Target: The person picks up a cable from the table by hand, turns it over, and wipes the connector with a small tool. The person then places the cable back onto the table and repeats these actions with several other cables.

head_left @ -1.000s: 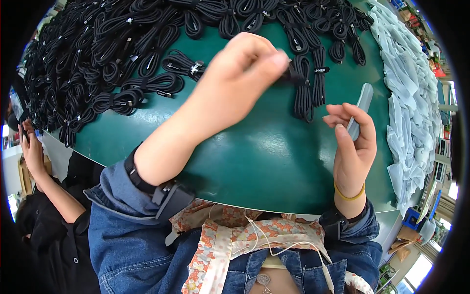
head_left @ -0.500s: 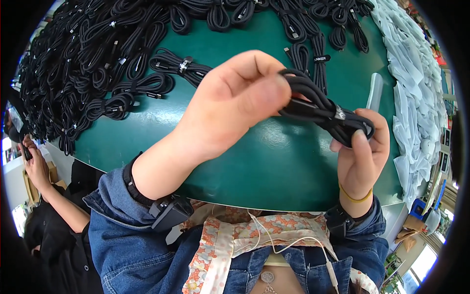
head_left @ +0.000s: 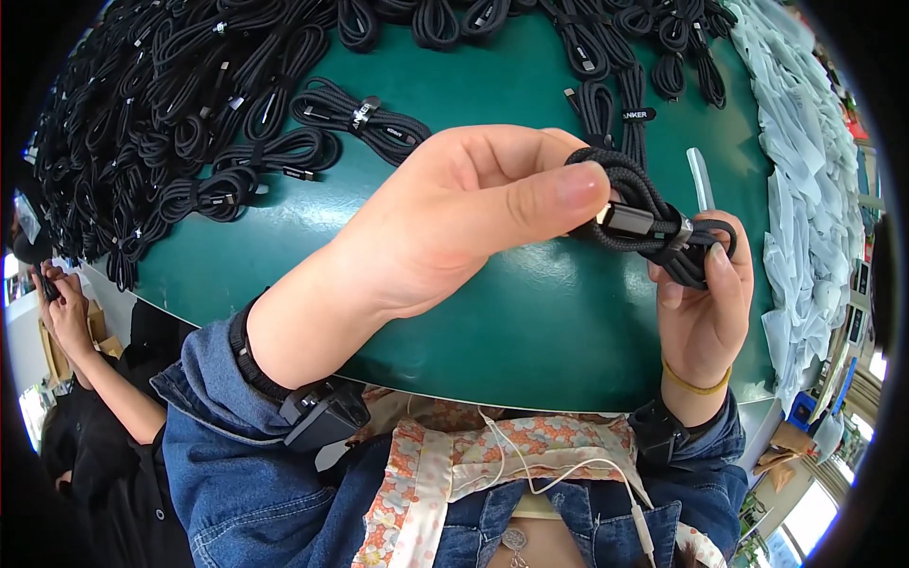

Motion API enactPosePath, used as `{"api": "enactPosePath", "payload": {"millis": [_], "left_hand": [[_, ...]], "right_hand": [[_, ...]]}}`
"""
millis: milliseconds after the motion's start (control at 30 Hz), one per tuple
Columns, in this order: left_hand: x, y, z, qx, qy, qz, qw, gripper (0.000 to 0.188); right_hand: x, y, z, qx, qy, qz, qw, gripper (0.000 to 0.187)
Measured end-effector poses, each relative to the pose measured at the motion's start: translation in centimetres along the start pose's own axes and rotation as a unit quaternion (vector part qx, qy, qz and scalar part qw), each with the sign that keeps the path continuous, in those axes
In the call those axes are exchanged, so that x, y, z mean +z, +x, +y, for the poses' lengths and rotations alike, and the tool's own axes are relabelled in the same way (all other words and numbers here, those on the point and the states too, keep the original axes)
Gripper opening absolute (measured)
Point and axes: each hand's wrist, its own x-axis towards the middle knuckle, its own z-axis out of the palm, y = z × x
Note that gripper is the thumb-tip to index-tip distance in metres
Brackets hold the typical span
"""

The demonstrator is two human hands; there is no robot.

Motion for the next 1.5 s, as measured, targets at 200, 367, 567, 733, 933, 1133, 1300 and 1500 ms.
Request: {"api": "enactPosePath", "payload": {"millis": [200,367,567,733,933,1133,1300,1500], "left_hand": [[0.3,0.0,0.6,-0.023,0.035,0.012,0.999,0.038],[0.4,-0.1,1.0,0.037,0.248,-0.042,0.967,0.035],[0.9,0.2,-0.1,0.078,0.364,-0.038,0.927,0.036],[0.1,0.6,-0.2,0.227,0.456,-0.049,0.859,0.032],[-1.8,0.5,3.1,0.181,0.472,-0.028,0.862,0.027],[-7.9,-1.7,8.3,0.098,0.506,0.168,0.84,0.028],[-6.6,-2.0,6.7,-0.009,0.712,0.045,0.701,0.033],[-6.3,-1.3,5.7,-0.031,0.866,0.075,0.493,0.039]], "right_hand": [[0.1,-0.2,-0.1,-0.012,0.004,-0.007,1.0,0.024],[0.1,0.3,0.0,-0.053,0.04,0.055,0.996,0.031],[-0.7,0.2,0.4,-0.19,-0.121,-0.022,0.974,0.041],[-0.3,0.1,-0.1,-0.191,-0.117,-0.046,0.974,0.045],[0.3,-0.1,-0.6,0.023,-0.107,0.012,0.994,0.034],[0.2,-0.3,-0.9,0.246,-0.248,-0.221,0.911,0.025],[0.6,0.1,-1.3,0.132,-0.04,-0.027,0.99,0.035],[1.1,0.4,-0.3,0.026,0.052,0.003,0.998,0.05]]}}
